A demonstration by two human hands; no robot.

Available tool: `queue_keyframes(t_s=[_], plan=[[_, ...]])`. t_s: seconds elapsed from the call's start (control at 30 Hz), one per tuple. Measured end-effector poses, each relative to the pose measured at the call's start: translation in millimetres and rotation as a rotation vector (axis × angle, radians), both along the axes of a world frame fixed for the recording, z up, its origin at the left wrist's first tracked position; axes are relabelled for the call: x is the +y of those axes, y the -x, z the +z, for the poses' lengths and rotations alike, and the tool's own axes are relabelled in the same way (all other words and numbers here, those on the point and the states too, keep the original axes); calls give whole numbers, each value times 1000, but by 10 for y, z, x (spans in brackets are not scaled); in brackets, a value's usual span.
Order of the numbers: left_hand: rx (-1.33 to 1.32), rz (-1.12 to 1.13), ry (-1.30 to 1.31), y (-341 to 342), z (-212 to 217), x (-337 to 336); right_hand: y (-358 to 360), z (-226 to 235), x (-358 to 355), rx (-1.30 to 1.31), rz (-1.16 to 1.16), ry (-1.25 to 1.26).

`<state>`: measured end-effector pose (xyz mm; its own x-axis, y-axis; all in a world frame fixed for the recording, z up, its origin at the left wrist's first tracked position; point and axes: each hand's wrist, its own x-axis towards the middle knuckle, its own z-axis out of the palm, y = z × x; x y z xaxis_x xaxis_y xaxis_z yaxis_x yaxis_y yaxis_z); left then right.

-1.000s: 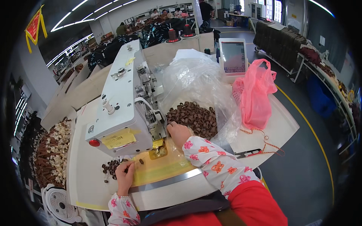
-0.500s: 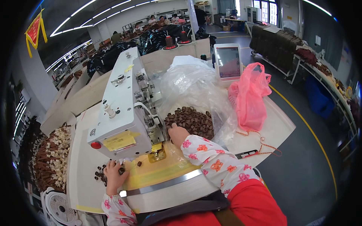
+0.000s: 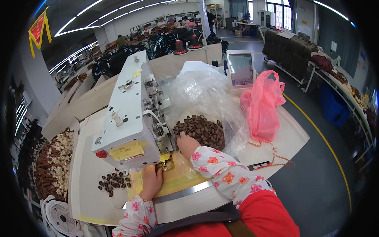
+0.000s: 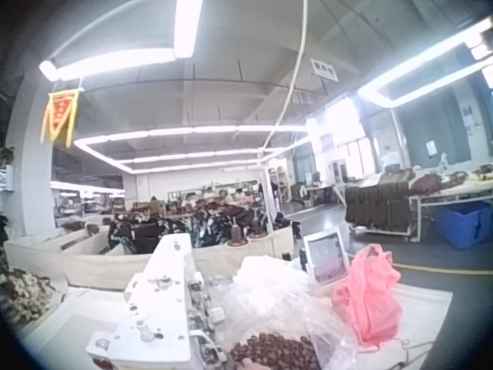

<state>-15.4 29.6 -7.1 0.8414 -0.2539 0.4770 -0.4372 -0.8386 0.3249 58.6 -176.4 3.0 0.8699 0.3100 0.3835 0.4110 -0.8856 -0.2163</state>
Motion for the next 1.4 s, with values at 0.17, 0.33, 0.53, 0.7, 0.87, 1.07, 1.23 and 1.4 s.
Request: queue_keyframes(t_s=[0.17, 0.33, 0.53, 0.7, 0.87, 1.07, 1.23, 1.4], plan=[[-46, -19, -18, -14, 114, -34, 51, 98, -13, 35, 15, 51], [10, 24, -29, 5, 77, 22, 78, 131, -4, 14, 23, 80], [-6, -24, 47, -24, 80, 55, 66, 145, -53, 3, 21, 40], [301, -18, 271, 29, 228, 31, 241, 101, 32, 53, 221, -375], [516, -173, 505, 18, 324, -23, 644, 34, 400, 270, 427, -652], [525, -260, 374, -34, 305, 39, 705, 42, 460, 120, 460, -354], [468, -276, 330, -72, 190, 70, 683, -55, 463, 23, 436, -315], [520, -233, 279, -35, 313, -19, 717, -21, 447, -28, 406, -263]])
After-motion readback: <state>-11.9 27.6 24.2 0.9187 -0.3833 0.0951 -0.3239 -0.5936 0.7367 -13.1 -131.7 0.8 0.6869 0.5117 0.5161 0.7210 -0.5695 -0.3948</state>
